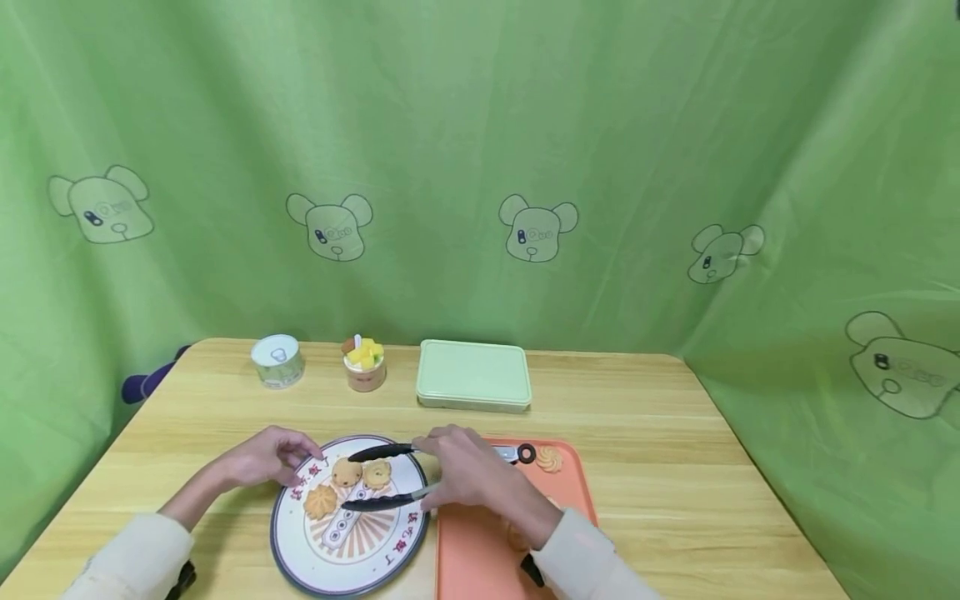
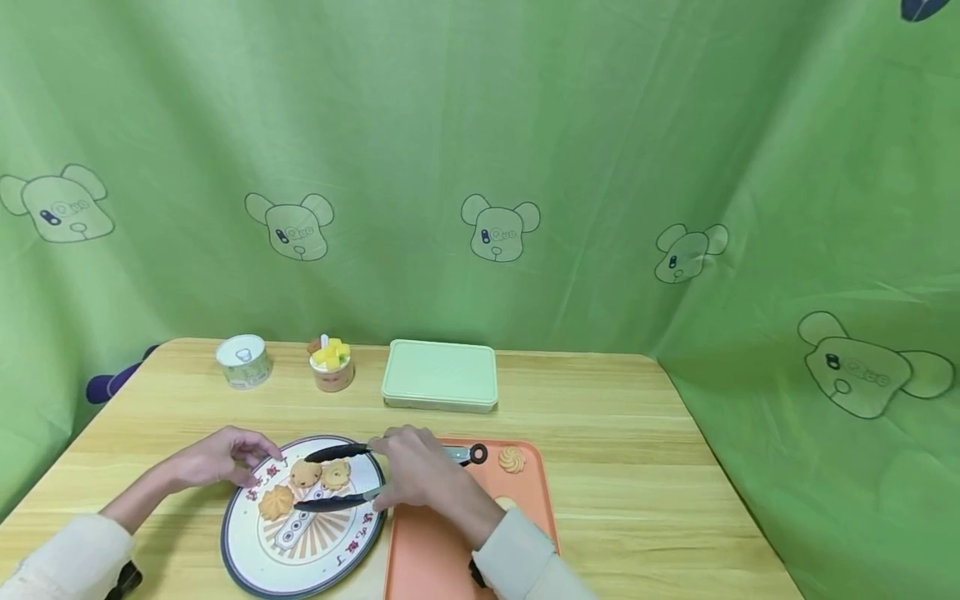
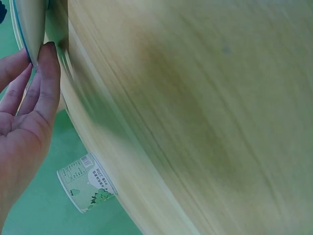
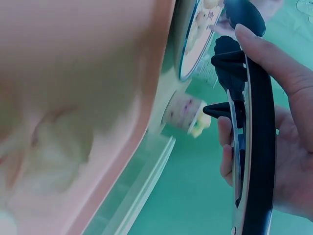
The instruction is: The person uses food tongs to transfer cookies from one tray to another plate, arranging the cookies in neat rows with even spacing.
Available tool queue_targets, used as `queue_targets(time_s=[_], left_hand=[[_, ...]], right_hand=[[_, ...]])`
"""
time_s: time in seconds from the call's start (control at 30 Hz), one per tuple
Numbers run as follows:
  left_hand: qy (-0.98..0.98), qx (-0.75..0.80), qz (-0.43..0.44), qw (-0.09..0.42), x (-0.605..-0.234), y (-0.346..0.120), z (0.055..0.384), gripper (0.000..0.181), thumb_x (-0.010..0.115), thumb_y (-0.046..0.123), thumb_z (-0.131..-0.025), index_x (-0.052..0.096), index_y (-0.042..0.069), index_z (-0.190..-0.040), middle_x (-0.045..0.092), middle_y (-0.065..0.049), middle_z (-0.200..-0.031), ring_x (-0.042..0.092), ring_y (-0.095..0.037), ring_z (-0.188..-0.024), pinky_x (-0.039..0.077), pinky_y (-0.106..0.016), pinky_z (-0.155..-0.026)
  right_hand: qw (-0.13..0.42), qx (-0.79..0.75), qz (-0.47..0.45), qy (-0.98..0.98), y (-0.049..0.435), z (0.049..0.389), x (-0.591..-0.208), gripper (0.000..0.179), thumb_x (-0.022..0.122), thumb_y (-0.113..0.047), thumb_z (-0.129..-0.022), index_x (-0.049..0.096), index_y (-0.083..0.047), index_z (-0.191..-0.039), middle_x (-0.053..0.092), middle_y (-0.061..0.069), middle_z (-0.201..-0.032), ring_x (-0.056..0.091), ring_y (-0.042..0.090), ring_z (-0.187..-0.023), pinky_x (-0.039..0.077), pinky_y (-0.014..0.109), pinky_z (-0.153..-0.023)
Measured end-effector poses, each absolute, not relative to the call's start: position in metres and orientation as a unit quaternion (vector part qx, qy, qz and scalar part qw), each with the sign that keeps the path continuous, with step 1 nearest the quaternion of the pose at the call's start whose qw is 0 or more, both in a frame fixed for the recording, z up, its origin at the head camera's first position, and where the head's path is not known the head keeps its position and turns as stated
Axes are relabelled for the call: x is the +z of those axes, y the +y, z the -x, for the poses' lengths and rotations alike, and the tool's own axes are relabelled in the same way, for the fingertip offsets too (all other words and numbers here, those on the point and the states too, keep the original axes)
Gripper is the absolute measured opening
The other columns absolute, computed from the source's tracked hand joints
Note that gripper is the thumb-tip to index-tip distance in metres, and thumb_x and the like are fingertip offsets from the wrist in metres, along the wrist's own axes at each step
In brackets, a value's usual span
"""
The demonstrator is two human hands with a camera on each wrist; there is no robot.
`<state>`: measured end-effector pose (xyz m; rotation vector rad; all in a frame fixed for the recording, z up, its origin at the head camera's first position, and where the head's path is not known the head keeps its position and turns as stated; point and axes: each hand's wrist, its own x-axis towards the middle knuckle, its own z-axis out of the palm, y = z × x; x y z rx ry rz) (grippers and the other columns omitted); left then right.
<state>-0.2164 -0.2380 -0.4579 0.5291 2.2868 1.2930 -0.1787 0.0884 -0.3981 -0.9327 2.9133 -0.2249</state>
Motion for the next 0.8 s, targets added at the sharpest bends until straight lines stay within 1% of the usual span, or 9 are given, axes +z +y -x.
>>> queue_targets(time_s=[0.3,0.57,0.8], left_hand=[[0.831,0.471,-0.187,0.229,-0.458,-0.238,0.216,0.043,0.071,-0.005,-0.067,0.063,-0.005,-0.11,0.066,-0.019,-0.105,0.062,-0.023,-0.091,0.056,-0.026,-0.076],[0.832,0.47,-0.183,0.23,-0.455,-0.236,0.216,0.044,0.071,-0.006,-0.067,0.063,-0.005,-0.11,0.066,-0.02,-0.106,0.062,-0.023,-0.091,0.056,-0.026,-0.076],[0.831,0.471,-0.187,0.23,-0.455,-0.237,0.216,0.043,0.071,-0.006,-0.067,0.063,-0.005,-0.109,0.066,-0.02,-0.106,0.062,-0.023,-0.091,0.055,-0.025,-0.076]], right_hand=[[0.048,-0.122,0.264,0.956,0.137,0.176,-0.394,0.08,0.085,-0.04,-0.063,0.056,-0.01,-0.132,0.06,0.01,-0.129,0.054,0.03,-0.12,0.049,0.044,-0.099],[0.037,-0.142,0.245,0.958,0.174,0.171,-0.396,0.084,0.087,-0.039,-0.059,0.056,-0.007,-0.131,0.06,0.013,-0.126,0.056,0.032,-0.116,0.051,0.047,-0.095],[0.037,-0.151,0.22,0.963,0.197,0.164,-0.397,0.088,0.088,-0.038,-0.057,0.055,-0.007,-0.132,0.059,0.014,-0.128,0.055,0.035,-0.117,0.048,0.049,-0.098]])
